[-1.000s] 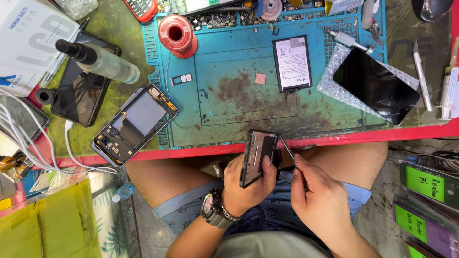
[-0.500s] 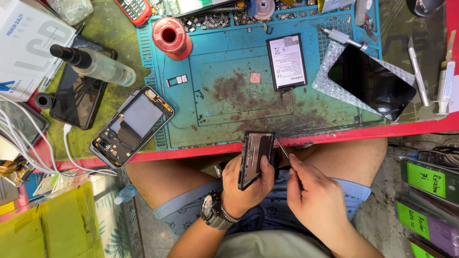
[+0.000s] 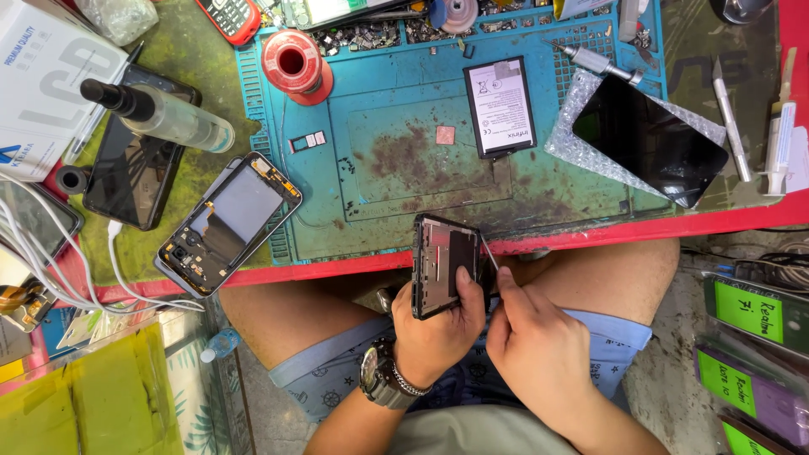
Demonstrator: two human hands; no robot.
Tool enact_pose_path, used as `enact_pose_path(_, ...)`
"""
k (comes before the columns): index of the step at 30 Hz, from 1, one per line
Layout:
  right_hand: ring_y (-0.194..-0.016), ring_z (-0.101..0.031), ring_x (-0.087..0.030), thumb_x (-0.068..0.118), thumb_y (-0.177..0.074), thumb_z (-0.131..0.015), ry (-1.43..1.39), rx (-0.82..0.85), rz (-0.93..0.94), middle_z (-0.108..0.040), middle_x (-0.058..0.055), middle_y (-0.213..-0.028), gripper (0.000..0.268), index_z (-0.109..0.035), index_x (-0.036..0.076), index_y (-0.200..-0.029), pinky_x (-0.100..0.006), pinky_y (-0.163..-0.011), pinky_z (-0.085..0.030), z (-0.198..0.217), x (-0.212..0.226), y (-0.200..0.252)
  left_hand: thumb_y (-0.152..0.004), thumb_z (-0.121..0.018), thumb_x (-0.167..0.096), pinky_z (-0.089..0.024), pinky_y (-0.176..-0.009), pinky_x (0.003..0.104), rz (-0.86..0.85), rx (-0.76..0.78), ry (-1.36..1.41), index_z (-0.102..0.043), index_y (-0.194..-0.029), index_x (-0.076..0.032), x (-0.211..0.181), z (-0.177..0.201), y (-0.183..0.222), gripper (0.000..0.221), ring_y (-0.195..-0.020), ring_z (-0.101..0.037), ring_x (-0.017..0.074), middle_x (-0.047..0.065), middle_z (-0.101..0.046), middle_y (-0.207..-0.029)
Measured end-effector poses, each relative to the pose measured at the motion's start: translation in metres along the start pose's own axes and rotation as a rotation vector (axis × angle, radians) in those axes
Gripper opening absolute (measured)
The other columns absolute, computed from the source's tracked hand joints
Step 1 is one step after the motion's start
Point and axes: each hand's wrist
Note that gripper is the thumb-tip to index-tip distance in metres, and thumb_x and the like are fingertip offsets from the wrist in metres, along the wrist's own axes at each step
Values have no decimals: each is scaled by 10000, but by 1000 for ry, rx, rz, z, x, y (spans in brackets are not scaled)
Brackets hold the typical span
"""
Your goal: Using a metal pry tool to carefully remove internal components and adhesive from a smartphone frame.
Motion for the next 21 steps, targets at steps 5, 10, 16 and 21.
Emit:
enact_pose_path(5,-576,-628,-287,141,-835,-603,-4,25,-1,-673,20,-825,460,-715,124,-1281,-446,-427,-461,1,0,0,-954,-627,-112,-455,-450,372,35,11,-43,-586,-988,8,-1,-1,3,131,-481,-497,272,64,-495,-627)
enact_pose_path(10,-557,-604,-283,127,-837,-617,-5,-26,8,-656,25,-794,436,-731,126,-1258,-440,-418,-449,-2,-1,-1,-932,-651,-118,-424,-402,405,82,21,-71,-598,-975,8,0,0,-1,142,-475,-528,359,108,-564,-676)
enact_pose_path(16,-521,-563,-274,107,-853,-616,-2,-62,39,-593,14,-728,405,-743,106,-1237,-427,-396,-420,-4,-2,-4,-934,-639,-111,-416,-404,422,161,35,-25,-571,-893,-2,0,3,-9,134,-492,-548,384,123,-557,-661)
enact_pose_path(21,-548,-577,-299,122,-869,-640,-18,-63,88,-585,-4,-738,415,-730,106,-1273,-452,-429,-442,-3,-10,-15,-951,-609,-169,-469,-446,422,342,91,68,-609,-1034,-33,9,13,-24,159,-564,-647,407,127,-628,-721)
Point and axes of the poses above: each hand's wrist, its own y-axis away from the middle knuckle, its own z-axis out of the back of the hand, x = y × z
